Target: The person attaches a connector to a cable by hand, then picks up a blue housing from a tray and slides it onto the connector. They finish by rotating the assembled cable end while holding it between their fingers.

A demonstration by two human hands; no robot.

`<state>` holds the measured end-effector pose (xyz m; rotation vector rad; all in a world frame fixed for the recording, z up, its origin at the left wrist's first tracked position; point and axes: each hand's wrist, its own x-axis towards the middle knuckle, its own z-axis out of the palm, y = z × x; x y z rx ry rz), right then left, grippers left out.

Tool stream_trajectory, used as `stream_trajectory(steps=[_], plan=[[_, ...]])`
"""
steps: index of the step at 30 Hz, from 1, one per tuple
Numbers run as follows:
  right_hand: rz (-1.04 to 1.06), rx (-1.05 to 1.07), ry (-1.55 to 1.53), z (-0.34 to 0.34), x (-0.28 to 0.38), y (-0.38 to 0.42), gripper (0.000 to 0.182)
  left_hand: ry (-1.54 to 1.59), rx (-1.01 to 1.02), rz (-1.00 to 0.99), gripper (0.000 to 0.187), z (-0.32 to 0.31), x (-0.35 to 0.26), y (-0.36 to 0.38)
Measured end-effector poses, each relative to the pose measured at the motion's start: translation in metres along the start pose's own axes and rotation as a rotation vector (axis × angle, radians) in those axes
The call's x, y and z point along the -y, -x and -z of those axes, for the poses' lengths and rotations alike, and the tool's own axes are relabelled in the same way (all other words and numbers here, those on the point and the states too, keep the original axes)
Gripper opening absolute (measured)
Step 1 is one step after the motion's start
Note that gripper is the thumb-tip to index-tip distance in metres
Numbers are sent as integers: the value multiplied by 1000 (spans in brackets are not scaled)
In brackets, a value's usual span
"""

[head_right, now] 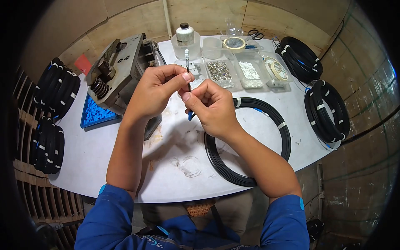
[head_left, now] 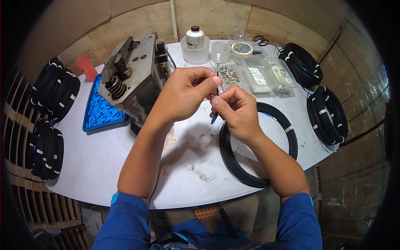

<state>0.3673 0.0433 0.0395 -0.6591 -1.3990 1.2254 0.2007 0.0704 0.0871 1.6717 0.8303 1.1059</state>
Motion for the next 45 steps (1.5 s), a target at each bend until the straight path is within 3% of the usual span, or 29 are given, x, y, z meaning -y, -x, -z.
stream_trajectory(steps=[19, 29, 40, 45], plan=[[57, 16, -7, 0, -4, -1, 14, 22, 77, -49, 16, 3, -1, 1], [53, -4, 18, 0, -4, -1, 16, 38, 56, -54, 15, 0, -2, 1], [79, 15, 3, 1, -2, -1, 18, -118, 51, -200, 17, 0, -4, 1], [76, 10, 10, 1, -1, -1, 17, -78, 27, -161, 16, -3, -4, 1]])
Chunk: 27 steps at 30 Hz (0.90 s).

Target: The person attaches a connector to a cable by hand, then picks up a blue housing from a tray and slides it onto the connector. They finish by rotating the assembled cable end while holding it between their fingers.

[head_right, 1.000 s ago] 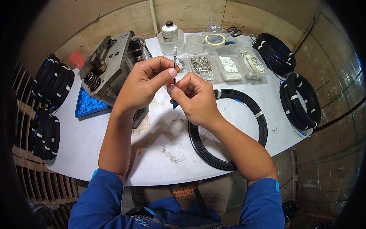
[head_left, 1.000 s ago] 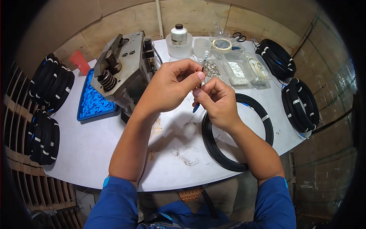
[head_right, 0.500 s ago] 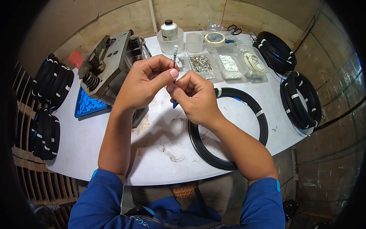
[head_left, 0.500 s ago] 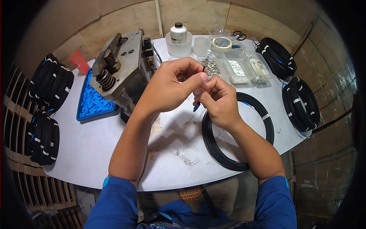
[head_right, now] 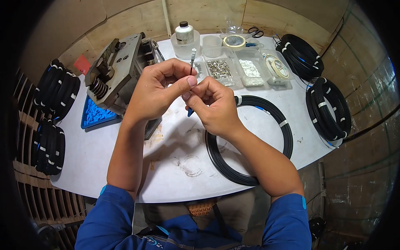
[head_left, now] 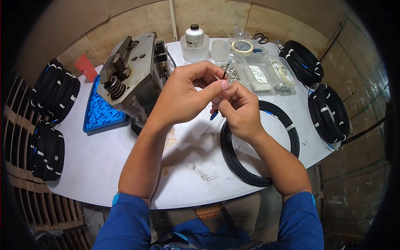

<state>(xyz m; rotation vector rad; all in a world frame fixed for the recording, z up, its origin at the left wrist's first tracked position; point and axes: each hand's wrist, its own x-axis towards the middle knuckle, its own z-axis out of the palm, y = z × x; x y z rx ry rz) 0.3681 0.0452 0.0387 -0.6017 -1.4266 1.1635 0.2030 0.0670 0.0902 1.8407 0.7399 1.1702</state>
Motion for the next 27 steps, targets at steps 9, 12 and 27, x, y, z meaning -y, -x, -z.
stream_trajectory(steps=[9, 12, 27], plan=[[44, -21, -33, 0, -5, 0, 18, -9, 0, -63, 14, 1, -3, 1], [41, -32, -10, -2, -4, 2, 18, -5, 17, -73, 14, 2, -2, 1], [55, -75, 40, -3, -11, 6, 20, 300, 117, 172, 20, 6, 10, -2]])
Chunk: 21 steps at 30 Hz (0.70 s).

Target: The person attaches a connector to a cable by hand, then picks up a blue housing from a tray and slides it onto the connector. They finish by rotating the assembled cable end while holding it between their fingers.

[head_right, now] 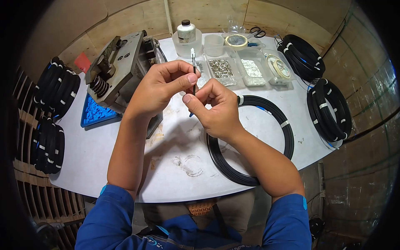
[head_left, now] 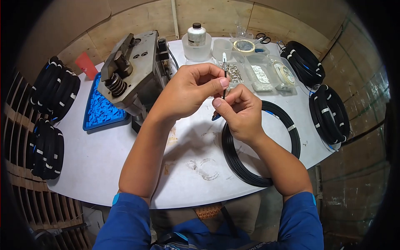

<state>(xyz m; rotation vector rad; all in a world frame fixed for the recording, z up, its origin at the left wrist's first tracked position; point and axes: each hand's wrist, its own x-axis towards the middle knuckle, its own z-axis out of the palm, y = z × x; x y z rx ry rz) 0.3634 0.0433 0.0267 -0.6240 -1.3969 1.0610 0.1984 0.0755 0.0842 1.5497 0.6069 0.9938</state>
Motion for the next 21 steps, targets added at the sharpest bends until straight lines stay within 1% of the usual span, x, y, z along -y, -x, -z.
stream_trajectory(steps=[2, 4, 5, 7, 8, 10, 13, 17, 21], plan=[[-10, 13, 0, 0, 1, -1, 19, -19, -7, 6, 20, 0, -1, 1], [-23, 30, -3, -1, 5, -3, 15, -32, -20, -61, 20, -1, -2, 1], [-24, 30, -2, -1, 6, -3, 15, -31, -19, -61, 20, 0, -1, 1], [-54, 83, 11, -1, 6, -4, 10, -43, 48, -68, 18, 4, 0, 1], [-54, 84, 10, -1, 6, -4, 10, -44, 46, -68, 18, 4, 0, 1], [-115, 167, 46, 3, 5, -5, 12, -42, 32, -18, 16, 5, 1, 1], [-150, 208, 25, 6, 6, -7, 14, -38, 28, -1, 15, 8, 3, 0], [-135, 214, 3, 7, 4, -7, 15, -8, 40, 8, 15, 9, 1, 1], [-119, 216, -5, 8, 3, -7, 17, 71, 77, 17, 20, 10, -4, 3]])
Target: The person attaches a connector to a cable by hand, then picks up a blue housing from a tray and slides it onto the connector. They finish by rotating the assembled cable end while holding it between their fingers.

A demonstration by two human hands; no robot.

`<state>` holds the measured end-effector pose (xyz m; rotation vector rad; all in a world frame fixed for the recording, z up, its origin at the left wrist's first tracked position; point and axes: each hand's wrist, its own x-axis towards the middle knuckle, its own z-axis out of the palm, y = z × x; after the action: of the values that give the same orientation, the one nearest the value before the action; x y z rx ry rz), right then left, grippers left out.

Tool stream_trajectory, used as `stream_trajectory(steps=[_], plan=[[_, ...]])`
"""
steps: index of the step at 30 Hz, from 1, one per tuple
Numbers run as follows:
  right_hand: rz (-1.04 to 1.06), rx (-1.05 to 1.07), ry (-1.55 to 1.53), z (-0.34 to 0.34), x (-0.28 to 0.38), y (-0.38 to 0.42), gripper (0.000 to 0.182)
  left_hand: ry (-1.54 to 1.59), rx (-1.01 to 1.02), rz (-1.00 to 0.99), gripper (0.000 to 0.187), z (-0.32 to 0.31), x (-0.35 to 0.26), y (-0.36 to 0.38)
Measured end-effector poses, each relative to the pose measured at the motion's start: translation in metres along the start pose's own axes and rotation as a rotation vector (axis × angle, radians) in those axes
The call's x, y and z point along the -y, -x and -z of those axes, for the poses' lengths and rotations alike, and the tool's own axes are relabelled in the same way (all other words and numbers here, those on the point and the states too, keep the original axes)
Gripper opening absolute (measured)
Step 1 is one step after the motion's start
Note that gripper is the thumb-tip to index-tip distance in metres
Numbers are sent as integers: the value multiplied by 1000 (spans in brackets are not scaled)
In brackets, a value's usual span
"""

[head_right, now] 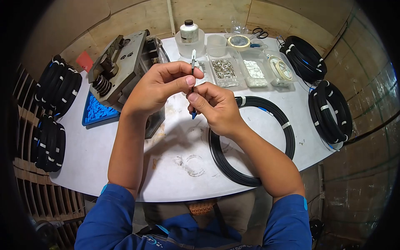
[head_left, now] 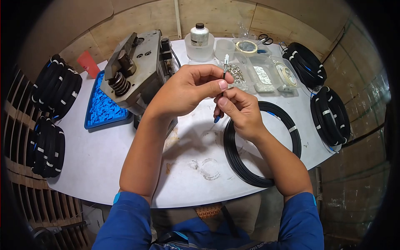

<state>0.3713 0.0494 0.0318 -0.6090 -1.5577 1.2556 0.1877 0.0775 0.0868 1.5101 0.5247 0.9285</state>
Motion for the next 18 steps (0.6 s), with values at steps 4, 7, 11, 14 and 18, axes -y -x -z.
stream_trajectory(steps=[4, 7, 11, 14, 18], plan=[[16, 4, -9, 4, -4, -2, 20, 43, 13, -31, 21, 0, 0, 0], [9, -82, -56, 0, -3, -4, 17, -9, -67, -78, 19, -2, 3, -3], [81, -180, -44, -1, -7, -6, 15, -39, -126, -106, 20, -7, 9, -7], [129, -187, -74, 0, -8, -6, 17, -29, -172, -133, 20, -10, 12, -7], [59, -96, -95, 3, -6, -5, 14, 42, -74, -75, 19, -10, 1, -3]])
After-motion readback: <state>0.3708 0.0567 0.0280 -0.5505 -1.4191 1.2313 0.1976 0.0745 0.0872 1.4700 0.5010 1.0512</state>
